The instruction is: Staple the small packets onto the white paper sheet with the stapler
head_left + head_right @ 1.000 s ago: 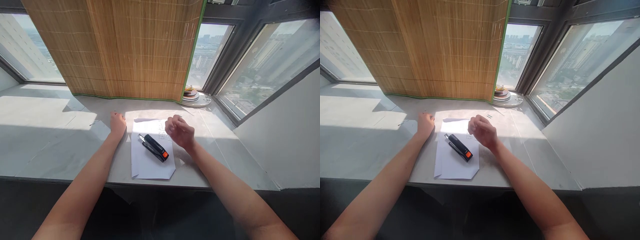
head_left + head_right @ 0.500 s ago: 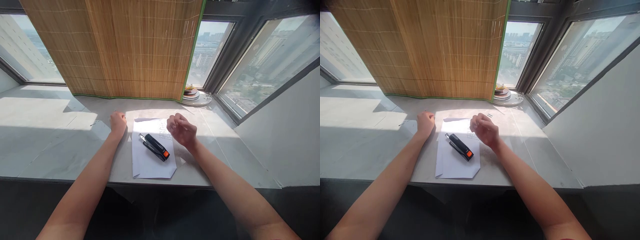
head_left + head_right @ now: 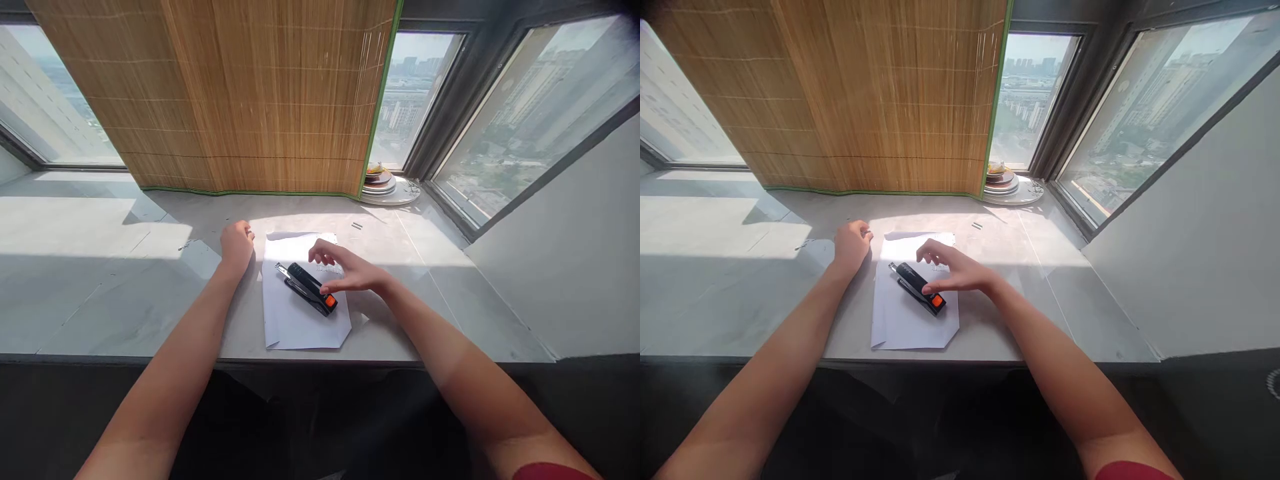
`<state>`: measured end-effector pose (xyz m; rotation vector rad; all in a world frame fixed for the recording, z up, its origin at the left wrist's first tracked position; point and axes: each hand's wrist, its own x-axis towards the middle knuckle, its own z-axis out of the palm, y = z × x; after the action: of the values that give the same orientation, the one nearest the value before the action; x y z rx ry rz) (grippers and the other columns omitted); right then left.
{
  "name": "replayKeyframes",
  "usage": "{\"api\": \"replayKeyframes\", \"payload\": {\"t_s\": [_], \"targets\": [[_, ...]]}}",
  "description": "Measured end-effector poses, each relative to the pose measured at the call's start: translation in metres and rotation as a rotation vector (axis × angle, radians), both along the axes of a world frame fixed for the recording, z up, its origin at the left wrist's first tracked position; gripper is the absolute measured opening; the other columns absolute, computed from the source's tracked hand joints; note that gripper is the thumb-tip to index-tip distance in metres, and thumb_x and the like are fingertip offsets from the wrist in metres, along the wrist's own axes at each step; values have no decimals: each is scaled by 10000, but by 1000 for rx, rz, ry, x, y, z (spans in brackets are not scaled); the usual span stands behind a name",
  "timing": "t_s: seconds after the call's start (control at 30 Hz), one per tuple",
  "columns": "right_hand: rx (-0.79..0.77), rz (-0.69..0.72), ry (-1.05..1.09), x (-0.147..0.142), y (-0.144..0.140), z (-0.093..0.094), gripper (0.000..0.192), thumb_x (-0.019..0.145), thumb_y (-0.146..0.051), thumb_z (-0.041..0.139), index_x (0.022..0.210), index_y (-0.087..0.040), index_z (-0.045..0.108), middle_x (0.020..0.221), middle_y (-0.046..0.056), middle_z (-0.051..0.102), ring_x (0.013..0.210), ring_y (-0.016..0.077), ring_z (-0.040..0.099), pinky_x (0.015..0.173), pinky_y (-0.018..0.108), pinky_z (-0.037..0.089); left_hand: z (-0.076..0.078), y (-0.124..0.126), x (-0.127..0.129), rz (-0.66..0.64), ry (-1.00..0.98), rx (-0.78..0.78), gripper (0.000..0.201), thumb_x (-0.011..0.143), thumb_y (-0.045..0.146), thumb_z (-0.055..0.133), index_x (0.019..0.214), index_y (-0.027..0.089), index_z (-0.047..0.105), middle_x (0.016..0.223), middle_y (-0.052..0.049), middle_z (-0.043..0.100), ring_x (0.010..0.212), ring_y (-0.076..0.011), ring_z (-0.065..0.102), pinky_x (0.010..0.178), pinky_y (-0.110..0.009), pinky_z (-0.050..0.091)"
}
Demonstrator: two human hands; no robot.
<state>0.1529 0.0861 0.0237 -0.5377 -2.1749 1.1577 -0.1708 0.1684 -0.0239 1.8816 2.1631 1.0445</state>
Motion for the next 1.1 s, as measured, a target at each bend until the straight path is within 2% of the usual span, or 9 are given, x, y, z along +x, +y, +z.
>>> {"api": "replayKeyframes", "payload": {"t_s": [0.1, 0.27, 0.4, 0.47, 0.57, 0.67, 0.8, 0.9, 1.1], "targets": [[96, 84, -114, -4, -2, -5, 743, 774, -518, 889, 1371, -241, 542, 1171, 64, 565, 949, 190, 490, 841, 327, 463, 0, 1, -5, 26, -5, -23, 169, 777, 120, 725, 745, 228, 599, 818, -88, 703, 863, -298, 665, 774, -378, 441], [168, 75, -121, -9, -6, -10, 637, 878, -299, 712, 1477, -257, 500, 1255, 80, 615, 983, 202, 567, 871, 349, 499, -1, 2, -7, -17, -100, 39, 189, 751, 92, 735, 714, 233, 614, 680, -44, 662, 726, -268, 630, 740, -369, 434], [265, 20, -142, -13, -11, -10, 707, 861, -250, 700, 1531, -264, 476, 1355, 110, 625, 1130, 261, 612, 971, 408, 511, 3, 2, 8, -208, -254, 151, 73, 801, 158, 714, 779, 226, 728, 745, -42, 718, 746, -231, 650, 756, -344, 475], [285, 21, -145, -13, -11, -11, 726, 876, -242, 696, 1562, -272, 458, 1415, 119, 621, 1216, 283, 615, 1027, 432, 505, 4, 2, 18, -353, -444, 172, 43, 817, 199, 731, 828, 219, 768, 819, -49, 742, 764, -203, 658, 729, -312, 484], [232, 1, -85, -12, -10, -14, 718, 878, -191, 675, 1560, -272, 467, 1306, 92, 703, 1158, 260, 673, 1027, 425, 525, 7, 5, 23, -498, -875, 169, 74, 806, 239, 801, 868, 209, 772, 827, -33, 709, 661, -129, 587, 614, -249, 451], [147, -124, 59, -10, -4, -16, 580, 889, -219, 697, 1450, -258, 556, 1199, 68, 746, 1117, 249, 708, 1004, 411, 553, 9, 11, 12, -469, -1253, 234, 140, 792, 209, 866, 878, 225, 756, 841, 2, 674, 636, -80, 537, 626, -218, 477], [126, -354, 236, -7, 4, -18, 392, 916, -292, 721, 1295, -243, 635, 1218, 72, 740, 1167, 260, 712, 1032, 422, 557, 11, 16, -3, -449, -1542, 241, 198, 809, 219, 914, 898, 237, 738, 889, 12, 678, 704, -71, 575, 679, -196, 512], [136, -377, 224, -4, 8, -18, 363, 911, -287, 732, 1264, -241, 662, 1196, 68, 746, 1142, 252, 717, 1045, 437, 557, 12, 15, -2, -462, -1583, 189, 238, 781, 192, 936, 871, 238, 720, 849, 18, 656, 721, -72, 588, 683, -178, 512], [130, -160, 53, -5, 6, -19, 361, 894, -251, 722, 1252, -218, 682, 1190, 70, 743, 1108, 234, 702, 982, 401, 560, 16, 7, 14, -487, -1457, 97, 339, 669, 26, 901, 910, 218, 759, 932, -5, 673, 838, -89, 641, 784, -191, 543]]}}
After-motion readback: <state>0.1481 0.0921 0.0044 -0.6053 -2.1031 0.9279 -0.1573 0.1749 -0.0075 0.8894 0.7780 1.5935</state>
